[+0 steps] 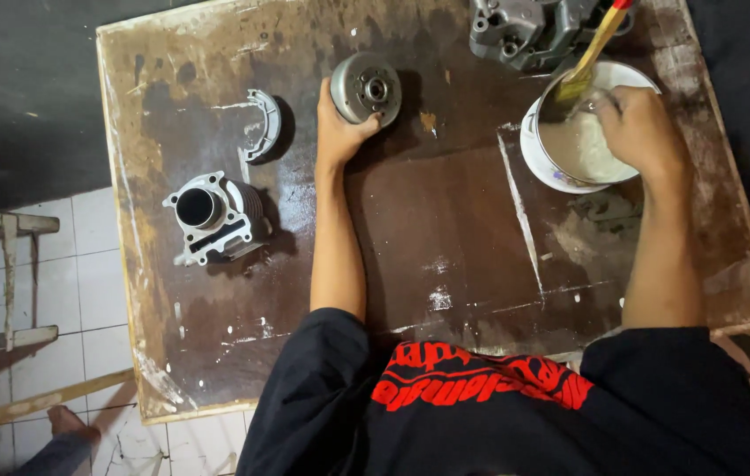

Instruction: Inspecting and cleaning a motorcycle engine flywheel with a brush and cleaning solution on a workbench.

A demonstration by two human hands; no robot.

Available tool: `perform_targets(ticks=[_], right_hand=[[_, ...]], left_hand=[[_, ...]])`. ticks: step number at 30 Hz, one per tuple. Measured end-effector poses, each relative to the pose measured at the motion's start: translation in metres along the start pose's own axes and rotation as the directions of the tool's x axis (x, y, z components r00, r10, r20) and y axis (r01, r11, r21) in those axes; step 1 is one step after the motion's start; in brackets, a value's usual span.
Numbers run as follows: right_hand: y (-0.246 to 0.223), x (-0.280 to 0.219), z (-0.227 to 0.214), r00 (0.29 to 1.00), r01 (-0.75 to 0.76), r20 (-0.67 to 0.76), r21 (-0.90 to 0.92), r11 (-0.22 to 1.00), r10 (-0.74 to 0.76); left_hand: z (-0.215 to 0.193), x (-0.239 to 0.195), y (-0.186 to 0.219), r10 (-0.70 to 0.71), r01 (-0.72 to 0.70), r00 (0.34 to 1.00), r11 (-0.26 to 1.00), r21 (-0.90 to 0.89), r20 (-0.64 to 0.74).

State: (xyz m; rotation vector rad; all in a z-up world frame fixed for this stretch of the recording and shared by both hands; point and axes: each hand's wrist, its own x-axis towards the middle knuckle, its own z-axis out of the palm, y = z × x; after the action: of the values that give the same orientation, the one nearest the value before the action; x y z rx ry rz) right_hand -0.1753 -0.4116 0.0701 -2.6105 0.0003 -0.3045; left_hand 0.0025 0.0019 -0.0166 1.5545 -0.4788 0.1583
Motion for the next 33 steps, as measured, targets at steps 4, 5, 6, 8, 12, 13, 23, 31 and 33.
perform_targets(ticks=[4,5,6,8,12,13,23,31,33], right_hand=[[0.032,-0.003,0.022,0.952,-0.306,-0.032,-0.065,0.950,0.304],[0.042,-0.004,0.026,0.959,-0.277,-0.081,-0.092,0.956,0.270],[0.052,-0.006,0.030,0.963,-0.251,-0.127,-0.120,0.961,0.236],[0.026,-0.010,0.015,0.983,-0.141,-0.136,-0.130,0.981,0.124],[-0.040,-0.001,-0.005,0.980,-0.015,-0.201,-0.005,1.000,0.013],[-0.050,0.007,0.000,0.980,-0.010,-0.199,-0.006,1.000,0.008],[-0.179,0.119,0.155,0.856,0.363,-0.463,0.217,0.906,-0.232],[-0.165,0.109,0.215,0.709,0.670,-0.471,0.217,0.710,-0.525],[-0.176,0.107,0.210,0.757,0.515,-0.524,0.108,0.851,-0.391]], left_hand=[[-0.001,-0.002,-0.001,0.006,-0.007,1.000,1.000,-0.014,-0.006],[-0.001,-0.001,-0.001,0.000,0.000,1.000,1.000,-0.010,0.003],[-0.001,-0.001,-0.002,-0.009,0.009,1.000,1.000,-0.008,0.014],[-0.001,-0.002,-0.004,-0.003,0.003,1.000,1.000,0.002,0.008],[-0.002,-0.001,-0.006,0.010,-0.010,1.000,0.999,-0.034,0.018],[-0.001,-0.001,-0.005,0.011,-0.011,1.000,0.999,-0.033,0.013],[-0.001,0.000,-0.012,0.014,-0.014,1.000,0.995,-0.097,-0.004],[0.001,-0.002,-0.003,0.008,-0.008,0.999,1.000,0.013,-0.035],[0.000,-0.003,-0.007,0.024,-0.022,0.999,0.998,0.065,-0.024]])
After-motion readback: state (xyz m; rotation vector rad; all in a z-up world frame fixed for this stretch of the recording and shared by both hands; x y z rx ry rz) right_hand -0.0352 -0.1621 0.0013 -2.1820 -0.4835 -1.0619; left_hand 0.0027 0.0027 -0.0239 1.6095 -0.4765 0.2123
